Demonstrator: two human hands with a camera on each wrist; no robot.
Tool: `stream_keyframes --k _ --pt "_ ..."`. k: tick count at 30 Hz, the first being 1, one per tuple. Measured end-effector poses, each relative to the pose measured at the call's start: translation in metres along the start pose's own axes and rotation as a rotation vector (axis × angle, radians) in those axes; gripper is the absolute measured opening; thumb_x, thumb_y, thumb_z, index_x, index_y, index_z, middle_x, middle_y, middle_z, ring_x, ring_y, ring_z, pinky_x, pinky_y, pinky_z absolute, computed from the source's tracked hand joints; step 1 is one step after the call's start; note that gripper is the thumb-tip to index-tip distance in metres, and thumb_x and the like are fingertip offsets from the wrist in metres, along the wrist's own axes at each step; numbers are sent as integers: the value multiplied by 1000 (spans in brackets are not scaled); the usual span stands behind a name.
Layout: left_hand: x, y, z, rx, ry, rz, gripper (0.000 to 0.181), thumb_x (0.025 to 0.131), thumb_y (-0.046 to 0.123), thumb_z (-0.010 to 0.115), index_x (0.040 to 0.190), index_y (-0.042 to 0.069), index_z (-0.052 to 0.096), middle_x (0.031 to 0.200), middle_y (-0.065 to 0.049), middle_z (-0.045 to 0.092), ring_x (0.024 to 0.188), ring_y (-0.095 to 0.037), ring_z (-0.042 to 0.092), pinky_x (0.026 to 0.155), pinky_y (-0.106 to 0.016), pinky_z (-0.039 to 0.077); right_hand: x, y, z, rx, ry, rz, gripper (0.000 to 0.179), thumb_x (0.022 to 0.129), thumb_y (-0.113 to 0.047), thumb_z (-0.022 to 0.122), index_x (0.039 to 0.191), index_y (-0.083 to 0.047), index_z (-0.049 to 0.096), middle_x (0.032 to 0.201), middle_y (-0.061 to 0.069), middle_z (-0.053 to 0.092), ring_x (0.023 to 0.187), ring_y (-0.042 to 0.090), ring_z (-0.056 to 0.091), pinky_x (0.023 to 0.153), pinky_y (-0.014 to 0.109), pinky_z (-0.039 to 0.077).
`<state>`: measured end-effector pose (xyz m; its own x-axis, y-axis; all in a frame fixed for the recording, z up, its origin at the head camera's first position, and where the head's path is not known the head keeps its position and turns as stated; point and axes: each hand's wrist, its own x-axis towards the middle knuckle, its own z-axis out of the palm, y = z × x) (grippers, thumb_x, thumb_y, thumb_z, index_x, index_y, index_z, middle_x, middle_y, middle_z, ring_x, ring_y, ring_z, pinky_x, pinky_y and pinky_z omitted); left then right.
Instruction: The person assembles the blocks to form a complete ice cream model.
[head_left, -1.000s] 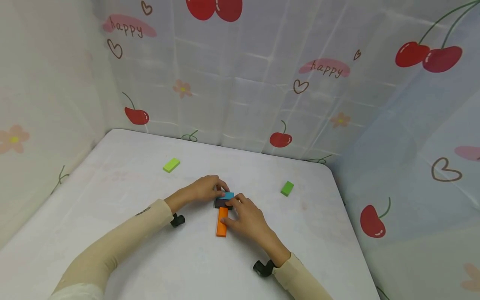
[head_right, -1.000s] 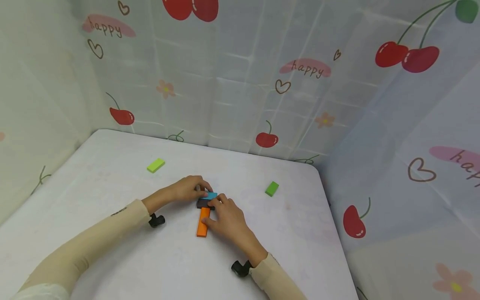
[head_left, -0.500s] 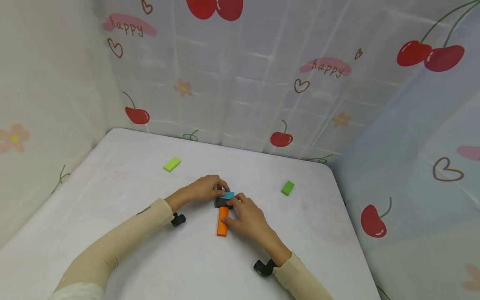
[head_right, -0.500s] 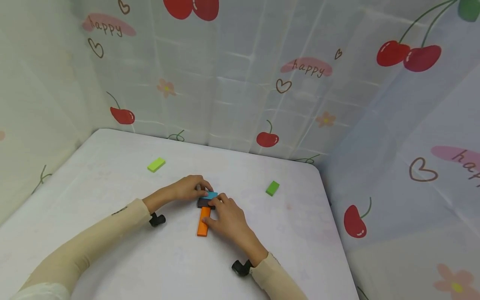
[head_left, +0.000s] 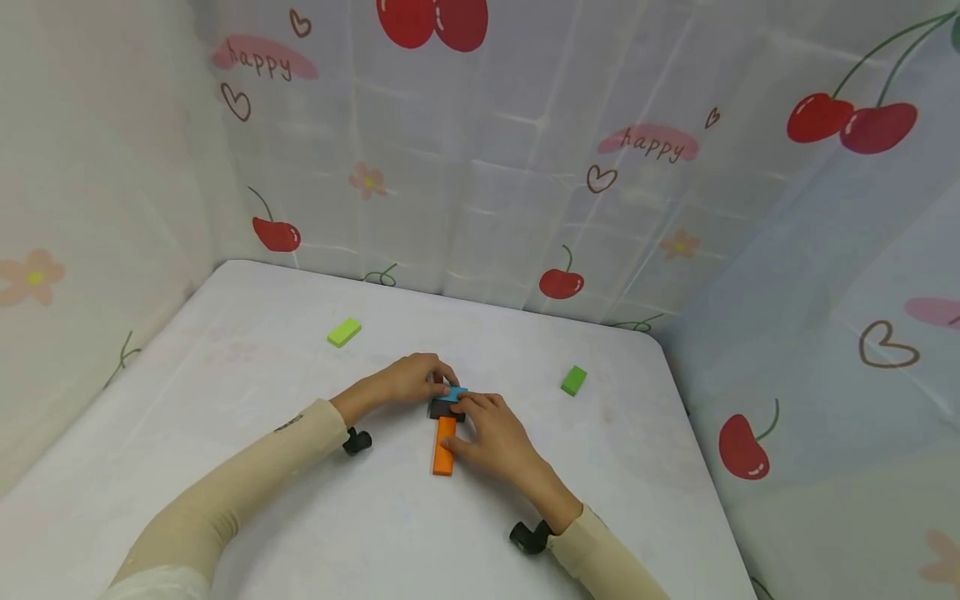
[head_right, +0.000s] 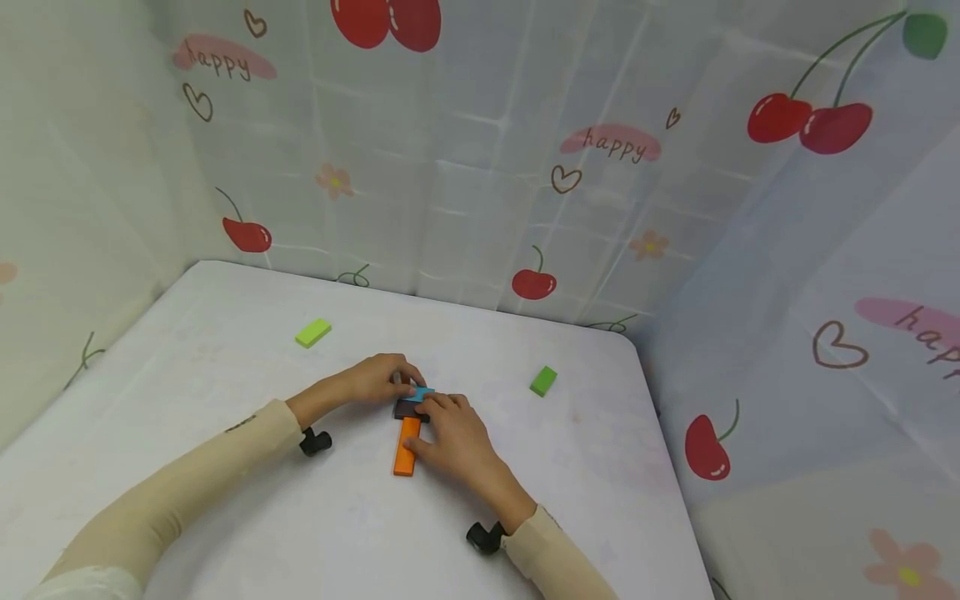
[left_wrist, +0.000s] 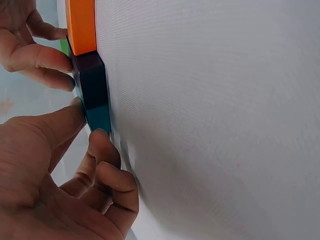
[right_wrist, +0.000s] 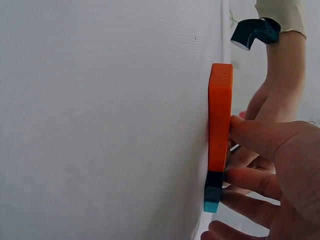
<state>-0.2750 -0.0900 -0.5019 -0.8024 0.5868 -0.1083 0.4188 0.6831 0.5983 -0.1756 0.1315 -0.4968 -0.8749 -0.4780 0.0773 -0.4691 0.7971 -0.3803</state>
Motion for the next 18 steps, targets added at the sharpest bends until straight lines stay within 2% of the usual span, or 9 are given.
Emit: stream_keyframes --k 6,9,13,18 --pt "-6 -6 -3 11 26 46 23 108 27 66 128 23 78 109 -1 68 93 -16 58 85 -34 50 0 -1 0 -6 4 -9 51 96 -46 80 136 -15 71 157 6 63 140 33 57 117 52 50" --pt "-14 -14 -12 13 69 26 25 109 28 63 129 21 76 114 -2 71 95 -18 61 88 -38 52 0 -1 0 -21 2 3 52 96 -47 80 136 -16 71 157 6 62 139 33 58 115 52 51" --pt "-26 -33 -29 29 148 -47 25 109 29 63 128 19 76 118 -4 75 99 -20 64 93 -42 55 0 -2 0 -34 -7 24 52 96 -49 79 137 -18 71 158 5 61 137 33 59 114 52 51" --pt "-46 -63 -54 51 285 -179 26 108 30 64 125 14 76 115 -9 76 97 -25 64 87 -44 53 -2 -3 -1 -27 -13 29 53 95 -48 80 138 -18 71 157 4 61 136 33 59 113 52 52"
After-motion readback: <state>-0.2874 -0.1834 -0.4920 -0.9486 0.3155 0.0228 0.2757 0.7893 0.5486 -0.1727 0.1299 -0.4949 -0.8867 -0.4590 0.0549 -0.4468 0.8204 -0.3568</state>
